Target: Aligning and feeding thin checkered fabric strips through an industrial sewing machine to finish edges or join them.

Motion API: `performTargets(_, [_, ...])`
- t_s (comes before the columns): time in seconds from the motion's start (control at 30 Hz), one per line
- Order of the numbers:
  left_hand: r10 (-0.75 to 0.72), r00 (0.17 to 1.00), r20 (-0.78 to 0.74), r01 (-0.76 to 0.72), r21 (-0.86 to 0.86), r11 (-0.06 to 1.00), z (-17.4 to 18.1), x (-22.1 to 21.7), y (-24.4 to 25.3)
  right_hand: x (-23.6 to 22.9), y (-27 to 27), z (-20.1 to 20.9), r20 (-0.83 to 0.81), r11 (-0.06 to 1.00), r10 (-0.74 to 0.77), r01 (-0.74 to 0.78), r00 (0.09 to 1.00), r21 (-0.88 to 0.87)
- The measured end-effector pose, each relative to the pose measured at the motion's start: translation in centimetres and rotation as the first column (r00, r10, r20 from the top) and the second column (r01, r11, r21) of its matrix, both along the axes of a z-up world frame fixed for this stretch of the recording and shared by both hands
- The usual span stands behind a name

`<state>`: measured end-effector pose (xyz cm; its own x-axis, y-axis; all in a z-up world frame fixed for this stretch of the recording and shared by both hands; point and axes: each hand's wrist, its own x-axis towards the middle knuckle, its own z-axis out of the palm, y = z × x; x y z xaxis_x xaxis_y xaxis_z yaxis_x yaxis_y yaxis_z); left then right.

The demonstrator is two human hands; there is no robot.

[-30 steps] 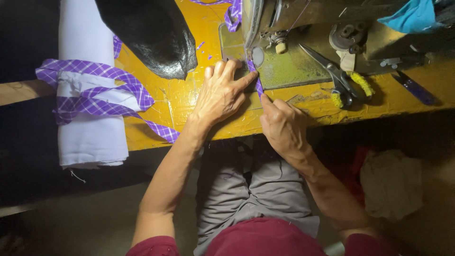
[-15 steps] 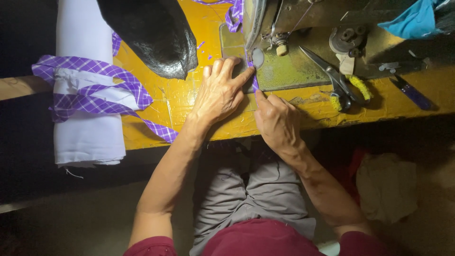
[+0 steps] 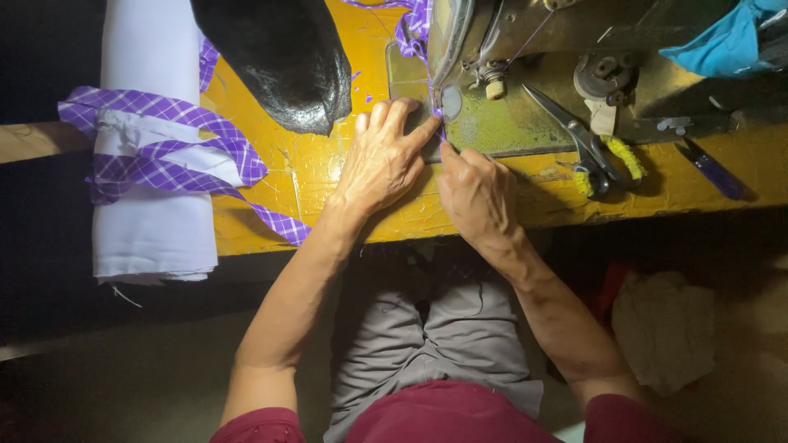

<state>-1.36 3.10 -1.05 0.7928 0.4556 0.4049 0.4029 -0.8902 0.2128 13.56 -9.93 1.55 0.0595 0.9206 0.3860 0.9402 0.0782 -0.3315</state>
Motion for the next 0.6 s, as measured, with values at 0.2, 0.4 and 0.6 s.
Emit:
performTargets(0.2, [0.001,1.0,0.028,-0.002,0.028,1.0,-0.6,0.0,0.2,0.2,1.0,0.5,0.013,0.999,0.008,-0.008,1.0,-0.034])
performTargets(0.4, [0.043,0.997,0.065,-0.046,0.04,0.998,0.4,0.1,-0.3,0.6,2.3,0.8,-0.015,0.999,0.017,-0.017,1.0,-0.049])
performTargets(0.6, [0.271,0.959,0.083,-0.193,-0.509,0.839,5.1,0.6,0.4,1.5,3.4,-2.5,0.094,0.998,-0.063,0.063,0.994,0.009])
